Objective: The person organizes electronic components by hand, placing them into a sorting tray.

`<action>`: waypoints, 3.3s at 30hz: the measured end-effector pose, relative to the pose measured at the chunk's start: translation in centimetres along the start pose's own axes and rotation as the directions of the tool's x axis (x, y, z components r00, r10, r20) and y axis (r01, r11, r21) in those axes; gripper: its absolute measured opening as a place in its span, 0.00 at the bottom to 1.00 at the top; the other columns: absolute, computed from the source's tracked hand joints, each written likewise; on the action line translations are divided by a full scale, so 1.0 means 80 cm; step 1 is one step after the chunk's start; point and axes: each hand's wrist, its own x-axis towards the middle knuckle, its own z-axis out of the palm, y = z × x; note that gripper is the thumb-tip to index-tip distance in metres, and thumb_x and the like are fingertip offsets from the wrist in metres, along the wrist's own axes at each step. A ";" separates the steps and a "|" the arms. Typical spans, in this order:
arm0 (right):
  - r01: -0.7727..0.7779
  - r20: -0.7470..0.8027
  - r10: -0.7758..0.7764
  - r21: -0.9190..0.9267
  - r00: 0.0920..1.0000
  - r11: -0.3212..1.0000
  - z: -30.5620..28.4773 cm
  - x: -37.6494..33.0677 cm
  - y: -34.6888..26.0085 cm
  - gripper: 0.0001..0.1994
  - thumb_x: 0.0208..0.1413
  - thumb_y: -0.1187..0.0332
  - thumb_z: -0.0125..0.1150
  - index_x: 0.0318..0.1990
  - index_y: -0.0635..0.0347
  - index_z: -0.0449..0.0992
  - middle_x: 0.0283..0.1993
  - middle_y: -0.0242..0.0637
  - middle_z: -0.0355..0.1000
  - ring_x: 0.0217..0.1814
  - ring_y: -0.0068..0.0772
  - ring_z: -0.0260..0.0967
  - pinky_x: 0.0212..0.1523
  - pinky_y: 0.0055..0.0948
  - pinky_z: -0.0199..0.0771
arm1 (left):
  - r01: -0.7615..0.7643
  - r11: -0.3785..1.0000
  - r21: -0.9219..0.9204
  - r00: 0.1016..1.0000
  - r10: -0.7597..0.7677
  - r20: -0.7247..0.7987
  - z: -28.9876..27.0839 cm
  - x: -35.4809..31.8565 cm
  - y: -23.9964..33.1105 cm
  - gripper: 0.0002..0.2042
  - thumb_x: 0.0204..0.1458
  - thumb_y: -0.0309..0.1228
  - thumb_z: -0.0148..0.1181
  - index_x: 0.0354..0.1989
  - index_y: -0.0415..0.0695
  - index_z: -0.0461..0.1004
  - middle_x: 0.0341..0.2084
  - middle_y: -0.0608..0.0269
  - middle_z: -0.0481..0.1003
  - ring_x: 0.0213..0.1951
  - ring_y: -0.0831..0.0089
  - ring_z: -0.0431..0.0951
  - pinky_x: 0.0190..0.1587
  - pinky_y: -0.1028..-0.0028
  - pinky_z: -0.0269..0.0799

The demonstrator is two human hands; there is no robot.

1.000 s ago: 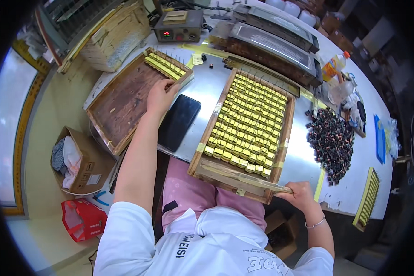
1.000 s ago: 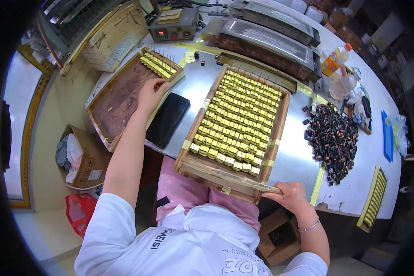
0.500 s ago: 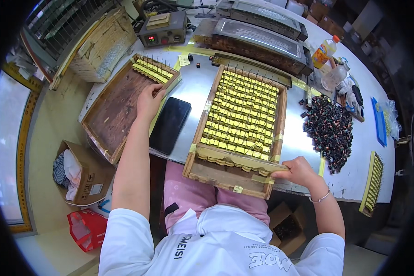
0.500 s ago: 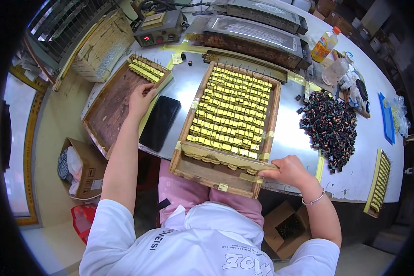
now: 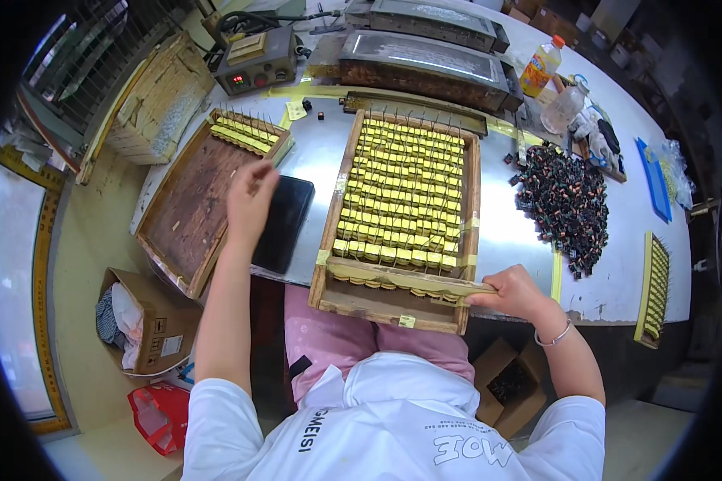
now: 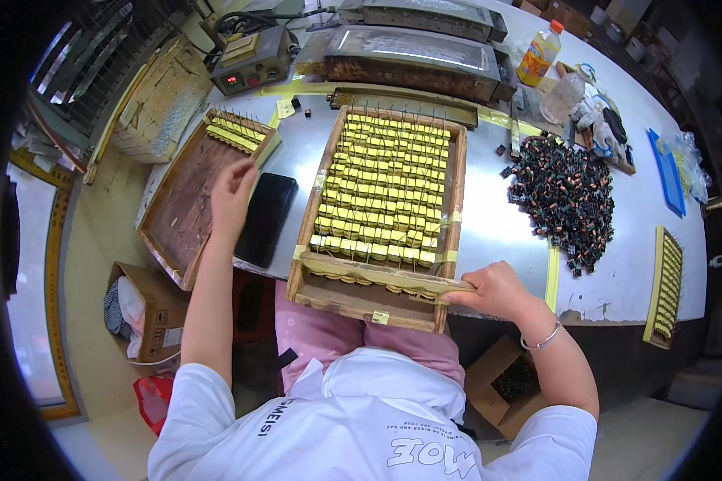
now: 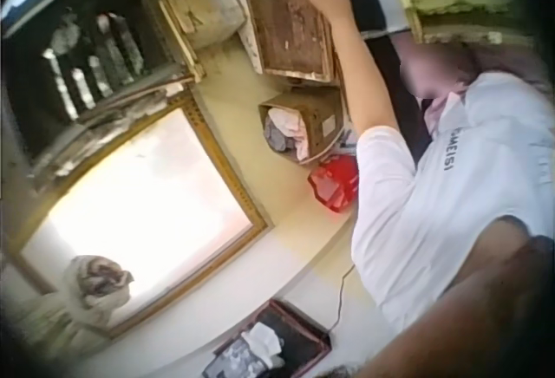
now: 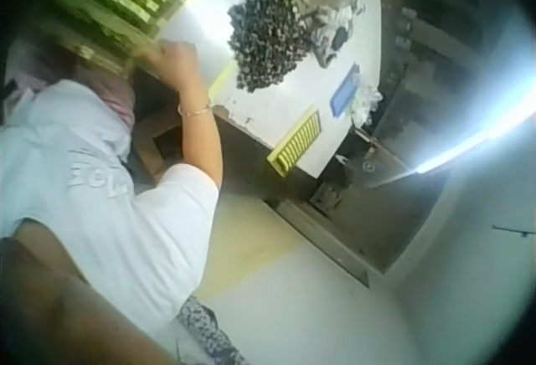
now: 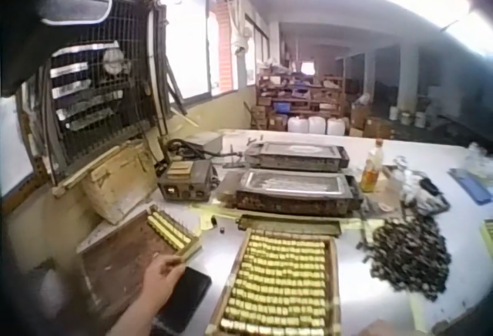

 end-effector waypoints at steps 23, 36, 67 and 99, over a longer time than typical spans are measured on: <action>-0.049 -0.382 0.034 -0.027 0.923 0.998 0.015 -0.020 -0.036 0.23 0.27 0.64 0.72 0.35 0.57 0.69 0.36 0.34 0.66 0.41 0.37 0.63 0.41 0.34 0.60 | -0.669 0.721 0.177 0.475 0.232 0.849 0.149 -0.137 0.174 0.45 0.30 0.35 0.70 0.62 0.47 0.52 0.24 0.62 0.72 0.28 0.64 0.73 0.38 0.69 0.66; -0.082 -0.343 0.045 -0.095 0.938 0.992 0.022 -0.014 -0.037 0.15 0.27 0.66 0.70 0.29 0.54 0.77 0.34 0.29 0.65 0.43 0.33 0.61 0.43 0.34 0.58 | -0.763 0.627 0.158 0.441 0.325 0.837 0.173 -0.153 0.171 0.42 0.30 0.28 0.65 0.61 0.48 0.54 0.18 0.67 0.69 0.23 0.69 0.71 0.33 0.70 0.65; 0.035 -0.240 0.008 0.173 0.971 0.984 0.013 0.000 -0.057 0.17 0.42 0.64 0.65 0.40 0.60 0.74 0.38 0.38 0.71 0.43 0.39 0.66 0.44 0.34 0.63 | -0.346 0.923 0.168 0.736 0.155 0.659 0.061 -0.115 0.141 0.29 0.33 0.29 0.70 0.49 0.44 0.68 0.43 0.57 0.70 0.46 0.59 0.69 0.51 0.66 0.62; 0.130 -0.355 0.437 0.876 0.826 0.465 0.044 0.047 -0.092 0.09 0.57 0.71 0.52 0.38 0.67 0.75 0.18 0.28 0.65 0.18 0.17 0.63 0.20 0.16 0.64 | -0.186 0.981 0.058 0.683 0.086 0.725 0.049 -0.097 0.109 0.09 0.41 0.24 0.63 0.33 0.43 0.78 0.25 0.63 0.76 0.29 0.71 0.75 0.31 0.75 0.68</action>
